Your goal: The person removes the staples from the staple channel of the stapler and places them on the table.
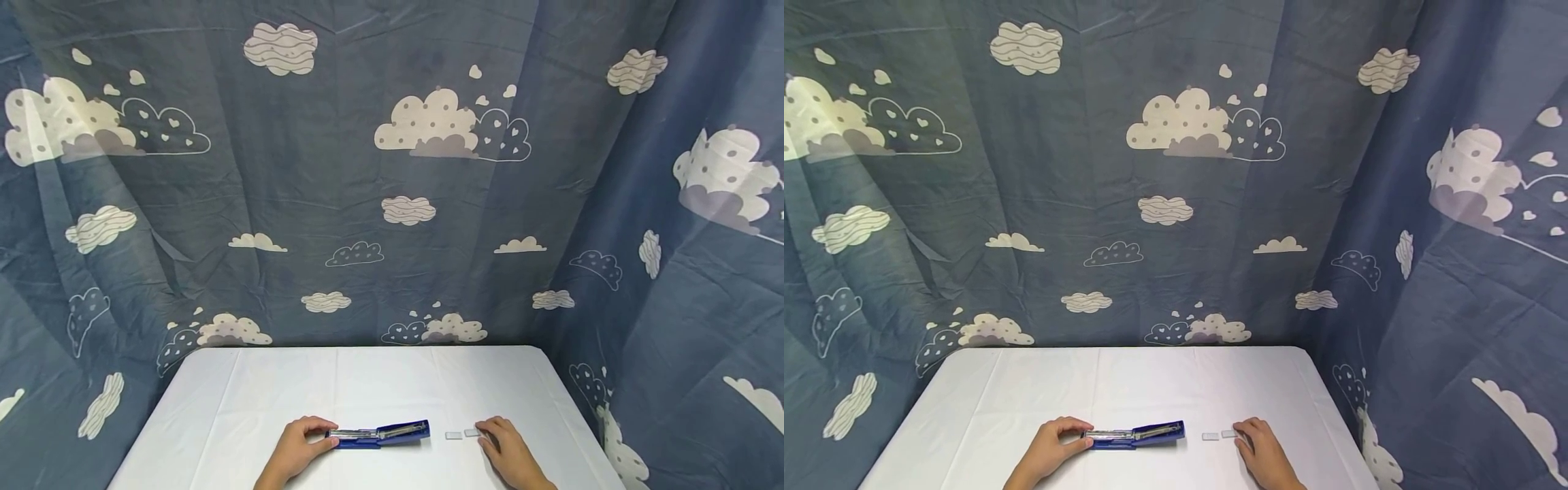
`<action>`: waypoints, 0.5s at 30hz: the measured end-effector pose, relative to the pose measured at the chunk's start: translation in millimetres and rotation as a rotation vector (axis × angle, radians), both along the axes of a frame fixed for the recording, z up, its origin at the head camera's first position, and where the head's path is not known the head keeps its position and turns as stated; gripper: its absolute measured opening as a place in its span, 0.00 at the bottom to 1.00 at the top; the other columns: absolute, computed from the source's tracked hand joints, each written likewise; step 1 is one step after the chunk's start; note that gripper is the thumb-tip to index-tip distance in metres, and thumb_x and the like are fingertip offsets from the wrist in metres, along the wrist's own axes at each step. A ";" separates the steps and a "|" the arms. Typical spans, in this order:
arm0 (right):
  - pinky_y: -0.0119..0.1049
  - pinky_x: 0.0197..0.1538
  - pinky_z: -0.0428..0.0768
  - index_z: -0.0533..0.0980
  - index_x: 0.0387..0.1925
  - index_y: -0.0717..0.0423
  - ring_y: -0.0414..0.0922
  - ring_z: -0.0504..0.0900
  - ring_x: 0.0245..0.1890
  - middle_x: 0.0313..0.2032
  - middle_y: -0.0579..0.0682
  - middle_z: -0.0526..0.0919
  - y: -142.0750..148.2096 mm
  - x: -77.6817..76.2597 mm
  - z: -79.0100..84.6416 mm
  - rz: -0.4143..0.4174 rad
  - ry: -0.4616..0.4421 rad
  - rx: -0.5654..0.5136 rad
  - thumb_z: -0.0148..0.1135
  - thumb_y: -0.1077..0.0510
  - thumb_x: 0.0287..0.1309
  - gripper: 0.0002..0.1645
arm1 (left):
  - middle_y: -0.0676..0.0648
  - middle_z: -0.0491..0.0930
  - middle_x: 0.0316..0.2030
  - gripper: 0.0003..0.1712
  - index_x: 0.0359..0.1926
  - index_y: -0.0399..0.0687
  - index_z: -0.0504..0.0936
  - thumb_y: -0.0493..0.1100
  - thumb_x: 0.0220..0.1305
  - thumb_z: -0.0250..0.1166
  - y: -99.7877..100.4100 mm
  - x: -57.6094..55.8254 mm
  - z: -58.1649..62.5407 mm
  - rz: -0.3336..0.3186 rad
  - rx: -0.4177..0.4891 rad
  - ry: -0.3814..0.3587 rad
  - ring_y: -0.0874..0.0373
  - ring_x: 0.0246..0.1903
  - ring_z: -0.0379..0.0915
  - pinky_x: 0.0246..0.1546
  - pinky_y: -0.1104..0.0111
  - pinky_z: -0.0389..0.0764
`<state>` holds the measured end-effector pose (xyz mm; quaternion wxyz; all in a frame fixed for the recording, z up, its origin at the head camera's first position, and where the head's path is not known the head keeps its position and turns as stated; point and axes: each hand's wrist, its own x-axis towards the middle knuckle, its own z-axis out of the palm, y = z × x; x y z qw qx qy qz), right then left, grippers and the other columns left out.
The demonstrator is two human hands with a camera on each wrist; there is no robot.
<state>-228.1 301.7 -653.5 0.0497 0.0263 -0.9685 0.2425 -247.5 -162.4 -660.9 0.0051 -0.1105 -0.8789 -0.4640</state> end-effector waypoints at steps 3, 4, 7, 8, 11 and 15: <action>0.49 0.65 0.77 0.82 0.53 0.47 0.46 0.81 0.57 0.49 0.41 0.82 0.3 1.3 0.7 0.002 -0.005 -0.010 0.70 0.57 0.64 0.16 | 0.65 0.87 0.43 0.15 0.43 0.70 0.90 0.64 0.56 0.75 -0.7 -1.9 -0.2 -0.004 -0.012 0.004 0.68 0.47 0.79 0.52 0.66 0.79; 0.49 0.65 0.77 0.82 0.53 0.47 0.47 0.81 0.58 0.50 0.41 0.82 0.2 1.5 1.1 0.004 -0.009 -0.010 0.69 0.57 0.64 0.16 | 0.66 0.87 0.43 0.15 0.43 0.70 0.90 0.64 0.57 0.75 -1.0 -2.5 -0.1 -0.006 -0.012 0.004 0.68 0.47 0.79 0.52 0.66 0.79; 0.49 0.65 0.77 0.81 0.55 0.46 0.49 0.80 0.60 0.53 0.42 0.82 -0.8 3.0 1.7 0.007 -0.032 -0.017 0.69 0.57 0.65 0.18 | 0.65 0.87 0.43 0.15 0.43 0.69 0.90 0.63 0.57 0.75 -2.8 -3.4 -2.2 -0.012 -0.008 0.004 0.68 0.46 0.78 0.51 0.67 0.78; 0.49 0.65 0.77 0.80 0.56 0.46 0.49 0.80 0.61 0.53 0.42 0.82 -1.3 4.3 1.4 0.011 -0.037 -0.014 0.69 0.56 0.64 0.18 | 0.65 0.87 0.43 0.15 0.44 0.69 0.90 0.62 0.57 0.76 -3.9 -2.7 -3.4 -0.016 -0.003 0.000 0.69 0.46 0.78 0.51 0.67 0.78; 0.48 0.65 0.77 0.79 0.58 0.44 0.50 0.80 0.62 0.56 0.40 0.81 -2.5 8.9 -0.8 0.026 -0.037 0.002 0.70 0.54 0.63 0.22 | 0.64 0.87 0.44 0.17 0.45 0.66 0.90 0.61 0.57 0.76 -8.4 -0.4 -7.9 -0.042 0.017 -0.008 0.68 0.48 0.79 0.53 0.68 0.79; 0.50 0.65 0.77 0.78 0.60 0.44 0.50 0.81 0.62 0.59 0.41 0.82 -4.8 16.3 0.2 0.054 -0.016 0.033 0.70 0.52 0.62 0.25 | 0.59 0.88 0.48 0.21 0.50 0.59 0.89 0.59 0.58 0.76 -16.5 5.0 -11.8 -0.092 0.034 -0.024 0.68 0.50 0.79 0.55 0.70 0.79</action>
